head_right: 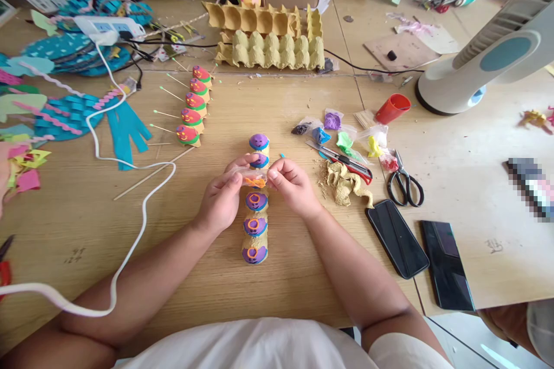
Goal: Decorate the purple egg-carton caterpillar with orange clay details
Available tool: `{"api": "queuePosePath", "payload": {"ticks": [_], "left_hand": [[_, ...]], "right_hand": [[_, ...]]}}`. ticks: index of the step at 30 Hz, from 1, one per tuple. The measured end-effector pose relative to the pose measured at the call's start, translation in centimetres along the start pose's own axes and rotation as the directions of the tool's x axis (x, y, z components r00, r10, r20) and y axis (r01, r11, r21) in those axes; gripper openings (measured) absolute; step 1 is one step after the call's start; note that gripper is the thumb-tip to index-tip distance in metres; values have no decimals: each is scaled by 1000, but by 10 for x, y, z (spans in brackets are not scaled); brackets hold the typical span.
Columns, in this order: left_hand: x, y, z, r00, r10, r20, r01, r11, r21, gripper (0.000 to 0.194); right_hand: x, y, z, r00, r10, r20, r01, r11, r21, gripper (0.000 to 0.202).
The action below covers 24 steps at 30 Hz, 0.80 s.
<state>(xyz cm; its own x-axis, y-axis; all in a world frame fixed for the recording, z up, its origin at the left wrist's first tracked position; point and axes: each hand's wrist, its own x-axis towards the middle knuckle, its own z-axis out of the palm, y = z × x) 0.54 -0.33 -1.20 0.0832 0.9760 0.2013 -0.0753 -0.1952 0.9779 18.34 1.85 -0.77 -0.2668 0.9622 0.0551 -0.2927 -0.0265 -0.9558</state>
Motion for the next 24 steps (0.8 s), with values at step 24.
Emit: {"api": "queuePosePath", "payload": {"ticks": [24], "left_hand": [[-2,12,-2,978,194,72,-206,882,424,23]], "right_hand": [[-3,-5,7,991,-130,-15,126,980,-154,32]]}}
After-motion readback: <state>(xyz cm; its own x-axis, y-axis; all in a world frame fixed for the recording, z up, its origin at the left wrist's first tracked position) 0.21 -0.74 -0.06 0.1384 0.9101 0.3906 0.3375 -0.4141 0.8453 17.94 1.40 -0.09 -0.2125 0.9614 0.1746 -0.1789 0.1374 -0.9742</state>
